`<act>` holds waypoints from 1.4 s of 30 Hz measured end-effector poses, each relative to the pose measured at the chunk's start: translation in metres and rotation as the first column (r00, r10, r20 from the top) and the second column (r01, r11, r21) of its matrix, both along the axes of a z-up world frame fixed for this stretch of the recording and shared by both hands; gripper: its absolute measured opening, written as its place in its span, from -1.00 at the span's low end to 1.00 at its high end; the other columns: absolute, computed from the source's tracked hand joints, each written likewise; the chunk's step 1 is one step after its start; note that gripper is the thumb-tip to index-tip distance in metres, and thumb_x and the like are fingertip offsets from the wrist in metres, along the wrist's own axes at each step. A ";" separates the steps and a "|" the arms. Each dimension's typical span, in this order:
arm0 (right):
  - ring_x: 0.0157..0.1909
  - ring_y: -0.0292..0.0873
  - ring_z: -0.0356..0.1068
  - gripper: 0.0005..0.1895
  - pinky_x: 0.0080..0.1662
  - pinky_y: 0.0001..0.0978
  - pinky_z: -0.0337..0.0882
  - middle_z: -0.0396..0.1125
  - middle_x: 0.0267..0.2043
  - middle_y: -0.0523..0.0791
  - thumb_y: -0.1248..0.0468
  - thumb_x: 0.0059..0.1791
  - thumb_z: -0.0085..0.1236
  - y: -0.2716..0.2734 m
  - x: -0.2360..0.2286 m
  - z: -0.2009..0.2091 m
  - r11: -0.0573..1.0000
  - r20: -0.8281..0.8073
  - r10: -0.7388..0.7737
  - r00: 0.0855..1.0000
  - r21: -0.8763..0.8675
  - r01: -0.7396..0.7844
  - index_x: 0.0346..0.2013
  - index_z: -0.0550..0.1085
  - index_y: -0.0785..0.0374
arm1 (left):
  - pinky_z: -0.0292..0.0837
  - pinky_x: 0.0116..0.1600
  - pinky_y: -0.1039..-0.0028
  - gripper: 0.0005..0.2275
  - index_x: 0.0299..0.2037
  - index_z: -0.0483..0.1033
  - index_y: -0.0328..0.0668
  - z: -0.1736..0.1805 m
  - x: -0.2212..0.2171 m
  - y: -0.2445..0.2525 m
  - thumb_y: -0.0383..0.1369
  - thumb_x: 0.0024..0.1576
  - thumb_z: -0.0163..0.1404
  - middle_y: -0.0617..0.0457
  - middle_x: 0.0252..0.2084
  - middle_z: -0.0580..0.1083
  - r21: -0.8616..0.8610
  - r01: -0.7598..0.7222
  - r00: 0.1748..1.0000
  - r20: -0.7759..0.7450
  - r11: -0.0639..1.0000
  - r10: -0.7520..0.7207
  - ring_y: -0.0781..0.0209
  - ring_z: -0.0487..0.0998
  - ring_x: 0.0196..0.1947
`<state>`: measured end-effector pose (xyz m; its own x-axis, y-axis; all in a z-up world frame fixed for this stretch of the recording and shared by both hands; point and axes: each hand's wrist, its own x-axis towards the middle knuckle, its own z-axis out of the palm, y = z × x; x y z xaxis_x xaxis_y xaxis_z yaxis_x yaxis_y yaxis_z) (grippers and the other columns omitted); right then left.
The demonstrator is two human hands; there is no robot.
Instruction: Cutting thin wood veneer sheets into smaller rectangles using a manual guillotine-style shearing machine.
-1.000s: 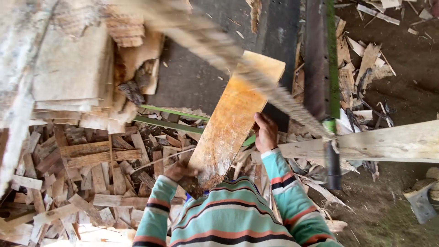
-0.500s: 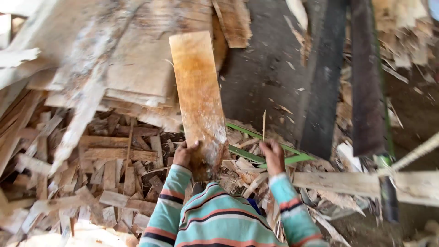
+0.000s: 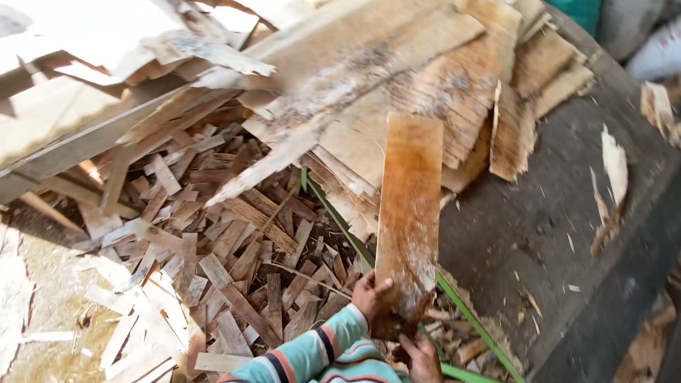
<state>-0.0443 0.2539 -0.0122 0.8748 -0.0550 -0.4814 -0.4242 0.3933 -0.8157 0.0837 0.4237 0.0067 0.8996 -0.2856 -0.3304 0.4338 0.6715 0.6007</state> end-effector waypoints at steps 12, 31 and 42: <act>0.25 0.07 0.39 -0.33 0.23 -0.01 0.42 0.32 0.28 0.09 0.30 -0.01 0.07 -0.031 0.069 -0.143 0.954 0.049 0.288 0.957 0.070 -0.290 0.40 0.15 0.30 | 0.57 0.06 0.33 -0.63 0.12 0.52 -0.39 0.065 -0.017 0.074 -0.32 0.17 0.19 -0.01 -0.06 0.61 0.122 -0.170 0.983 0.096 0.978 0.158 0.20 0.60 -0.08; 0.01 -0.04 0.50 -0.47 0.12 -0.21 0.52 0.48 0.01 0.05 0.22 0.03 0.15 0.182 0.130 0.103 0.643 -0.079 0.766 0.638 0.096 -0.760 0.29 0.36 0.25 | 0.56 -0.05 0.26 -0.54 0.30 0.40 -0.16 0.016 0.124 0.203 -0.25 0.20 0.10 -0.05 0.14 0.50 0.251 -0.292 0.907 -0.236 0.923 0.350 0.03 0.57 -0.08; -0.06 -0.20 0.50 -0.52 0.02 -0.38 0.50 0.51 -0.02 -0.03 0.18 0.03 0.29 0.061 0.017 -0.062 0.963 -0.264 0.237 0.935 -0.062 -0.262 0.17 0.47 0.39 | 0.62 -0.09 0.20 -0.58 0.24 0.44 -0.36 0.021 0.188 0.066 -0.28 0.23 0.12 -0.16 -0.02 0.54 0.164 0.157 0.976 -0.177 0.974 -0.128 -0.02 0.61 -0.14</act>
